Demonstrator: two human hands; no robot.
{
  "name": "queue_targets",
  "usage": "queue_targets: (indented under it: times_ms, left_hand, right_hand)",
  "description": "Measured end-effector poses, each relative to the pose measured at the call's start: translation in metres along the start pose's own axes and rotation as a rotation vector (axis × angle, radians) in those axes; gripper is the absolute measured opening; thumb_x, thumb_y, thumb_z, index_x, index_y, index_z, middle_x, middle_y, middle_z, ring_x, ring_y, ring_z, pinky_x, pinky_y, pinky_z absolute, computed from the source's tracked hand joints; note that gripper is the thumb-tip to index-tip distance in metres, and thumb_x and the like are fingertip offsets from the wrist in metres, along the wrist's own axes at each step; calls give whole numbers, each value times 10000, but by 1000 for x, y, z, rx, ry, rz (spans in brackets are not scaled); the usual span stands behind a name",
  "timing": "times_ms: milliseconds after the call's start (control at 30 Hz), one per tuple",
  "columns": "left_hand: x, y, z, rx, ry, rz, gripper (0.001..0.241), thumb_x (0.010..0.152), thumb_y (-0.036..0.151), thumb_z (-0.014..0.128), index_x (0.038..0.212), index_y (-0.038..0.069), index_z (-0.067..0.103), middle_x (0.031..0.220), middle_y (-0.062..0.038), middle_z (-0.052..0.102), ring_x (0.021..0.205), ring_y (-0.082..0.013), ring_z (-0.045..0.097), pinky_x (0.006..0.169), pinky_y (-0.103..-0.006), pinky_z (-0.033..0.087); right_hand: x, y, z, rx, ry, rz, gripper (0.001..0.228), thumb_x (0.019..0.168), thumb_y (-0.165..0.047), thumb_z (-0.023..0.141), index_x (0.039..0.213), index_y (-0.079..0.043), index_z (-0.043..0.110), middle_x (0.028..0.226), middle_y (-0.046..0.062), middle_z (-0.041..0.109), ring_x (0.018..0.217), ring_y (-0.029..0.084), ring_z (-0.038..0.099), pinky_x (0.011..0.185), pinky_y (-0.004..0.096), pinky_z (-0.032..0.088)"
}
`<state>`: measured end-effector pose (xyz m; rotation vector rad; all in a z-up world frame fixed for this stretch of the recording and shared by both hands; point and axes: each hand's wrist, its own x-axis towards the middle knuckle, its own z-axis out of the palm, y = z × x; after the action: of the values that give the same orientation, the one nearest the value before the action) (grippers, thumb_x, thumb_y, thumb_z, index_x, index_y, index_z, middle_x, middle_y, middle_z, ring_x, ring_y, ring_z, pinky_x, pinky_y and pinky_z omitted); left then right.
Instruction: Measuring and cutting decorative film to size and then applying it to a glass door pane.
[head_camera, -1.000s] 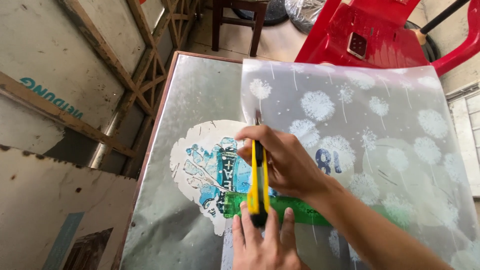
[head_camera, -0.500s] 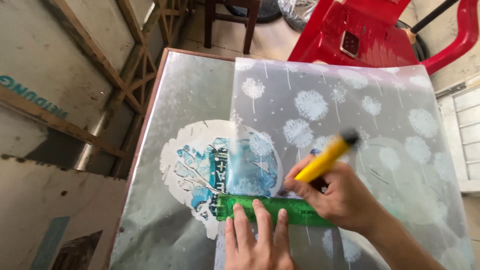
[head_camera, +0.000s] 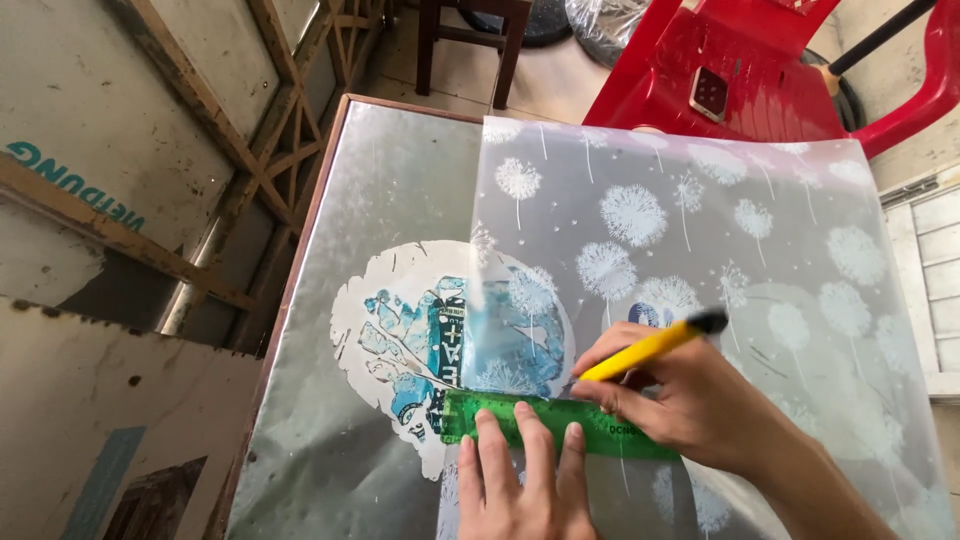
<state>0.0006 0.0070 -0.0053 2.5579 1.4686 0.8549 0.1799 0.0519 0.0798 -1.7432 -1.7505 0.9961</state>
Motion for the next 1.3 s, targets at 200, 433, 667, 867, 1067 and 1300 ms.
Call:
queue_targets:
  times_ms: [200, 433, 667, 867, 1067, 1300]
  left_hand:
    - [7, 0, -9, -14, 14, 6, 220, 940, 293, 579, 1022, 265, 782, 1171, -217, 688, 1063, -543, 625, 862, -607, 517]
    - [6, 1, -6, 10, 46, 15, 236, 953, 303, 546, 1044, 282, 763, 1169, -206, 689, 1054, -529, 635, 847, -595, 520]
    - [7, 3, 2, 149, 99, -43, 326, 1036, 375, 586, 1103, 84, 717, 1076, -108, 699, 1046, -402, 684, 833, -521, 566]
    - [15, -3, -2, 169, 226, 7, 341, 1049, 235, 413, 1005, 105, 725, 1039, -126, 676, 973, -398, 706, 805, -481, 564]
    - [8, 2, -1, 62, 211, 5, 270, 1022, 208, 451, 1016, 226, 720, 1107, -182, 697, 990, -479, 680, 824, -538, 560]
    - [4, 0, -2, 4, 58, -2, 151, 986, 307, 611, 1027, 243, 741, 1148, -203, 689, 1058, -527, 637, 848, -604, 532]
  right_hand:
    - [1, -8, 2, 16, 26, 216, 149, 863, -197, 771, 849, -88, 871, 864, -52, 844, 678, 83, 701, 615, 223, 544]
    - [-3, -10, 5, -116, 11, 99, 165, 876, -264, 739, 852, -131, 835, 934, -86, 874, 736, 82, 780, 654, 240, 597]
    - [0, -8, 24, -363, -15, -41, 153, 908, -287, 751, 962, -146, 726, 791, -4, 766, 606, 165, 717, 579, 314, 560]
    - [30, -35, 31, -327, -180, -85, 192, 975, -237, 709, 877, -128, 585, 755, 20, 649, 567, 162, 586, 537, 313, 495]
    - [60, -57, 31, -60, -174, 16, 151, 915, -213, 741, 884, -65, 730, 764, 38, 779, 555, 106, 695, 501, 179, 602]
    - [64, -21, 22, 231, -17, -500, 537, 974, -457, 612, 1290, -22, 615, 1217, 125, 747, 1102, 205, 771, 971, 265, 637]
